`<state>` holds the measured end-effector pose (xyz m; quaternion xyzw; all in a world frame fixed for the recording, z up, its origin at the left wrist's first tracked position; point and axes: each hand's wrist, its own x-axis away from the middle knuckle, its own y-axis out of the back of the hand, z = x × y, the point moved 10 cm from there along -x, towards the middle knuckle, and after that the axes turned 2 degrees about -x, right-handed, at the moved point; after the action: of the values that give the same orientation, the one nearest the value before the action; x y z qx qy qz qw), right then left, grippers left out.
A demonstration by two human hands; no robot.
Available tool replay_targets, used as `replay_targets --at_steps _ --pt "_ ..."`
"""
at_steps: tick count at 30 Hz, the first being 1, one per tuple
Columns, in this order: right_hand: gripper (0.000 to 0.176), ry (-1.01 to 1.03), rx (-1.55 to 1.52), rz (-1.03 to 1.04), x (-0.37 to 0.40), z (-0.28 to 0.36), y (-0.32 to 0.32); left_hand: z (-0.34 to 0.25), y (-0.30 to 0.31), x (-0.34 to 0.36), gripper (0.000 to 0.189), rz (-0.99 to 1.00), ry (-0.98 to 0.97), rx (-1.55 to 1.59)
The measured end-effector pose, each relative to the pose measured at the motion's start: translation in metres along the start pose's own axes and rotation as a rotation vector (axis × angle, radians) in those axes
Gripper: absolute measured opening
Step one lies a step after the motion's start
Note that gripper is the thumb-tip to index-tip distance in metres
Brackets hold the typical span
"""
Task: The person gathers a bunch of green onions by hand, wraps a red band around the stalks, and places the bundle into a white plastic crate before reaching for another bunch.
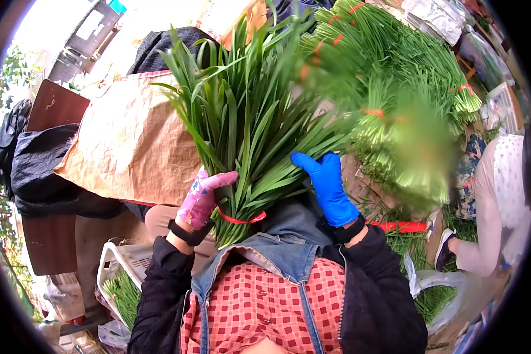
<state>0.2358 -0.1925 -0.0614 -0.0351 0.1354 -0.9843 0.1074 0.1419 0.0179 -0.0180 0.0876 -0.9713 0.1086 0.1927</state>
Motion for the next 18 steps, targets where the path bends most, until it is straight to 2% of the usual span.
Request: replay_targets --at_steps 2,4,6,8,9,10,12,13,15,16,17,18 --pt "0.033 -0.035 -0.091 -0.004 0.000 -0.011 -0.001 0.018 0.011 -0.003 0.046 -0.049 0.076 0.071" --pt "0.037 -0.156 -0.166 -0.007 -0.004 -0.027 0.001 0.028 0.017 -0.007 0.043 -0.046 0.067 0.100" --pt "0.039 -0.148 -0.129 0.021 -0.010 -0.026 0.005 0.032 0.020 -0.010 0.040 -0.059 0.066 0.109" --pt "0.040 -0.186 0.165 -0.010 -0.018 -0.013 0.020 0.020 0.014 -0.003 0.037 -0.095 0.059 0.101" --pt "0.038 -0.026 0.187 -0.046 -0.025 0.001 0.025 0.020 0.015 -0.001 0.040 -0.109 0.067 0.065" --pt "0.038 -0.025 0.191 -0.033 -0.029 0.002 0.030 0.021 0.016 0.000 0.043 -0.124 0.077 0.030" --pt "0.031 0.623 0.593 -0.359 -0.007 0.089 0.046 0.018 0.014 0.003 0.040 -0.124 0.056 0.026" --pt "0.031 0.625 0.597 -0.351 -0.004 0.109 0.039 0.016 0.011 0.004 0.040 -0.113 0.046 0.005" --pt "0.027 1.067 0.722 -0.002 0.033 0.166 -0.032 0.011 0.002 0.006 0.038 -0.096 0.042 -0.005" --pt "0.028 1.169 0.816 0.200 0.046 0.168 -0.067 0.010 0.000 0.006 0.038 -0.097 0.042 -0.004" --pt "0.030 1.217 0.962 0.305 0.056 0.159 -0.095 0.007 -0.003 0.007 0.037 -0.080 0.021 -0.022" --pt "0.022 1.202 0.924 0.370 0.055 0.142 -0.114 0.005 -0.005 0.007 0.036 -0.063 0.000 -0.041"
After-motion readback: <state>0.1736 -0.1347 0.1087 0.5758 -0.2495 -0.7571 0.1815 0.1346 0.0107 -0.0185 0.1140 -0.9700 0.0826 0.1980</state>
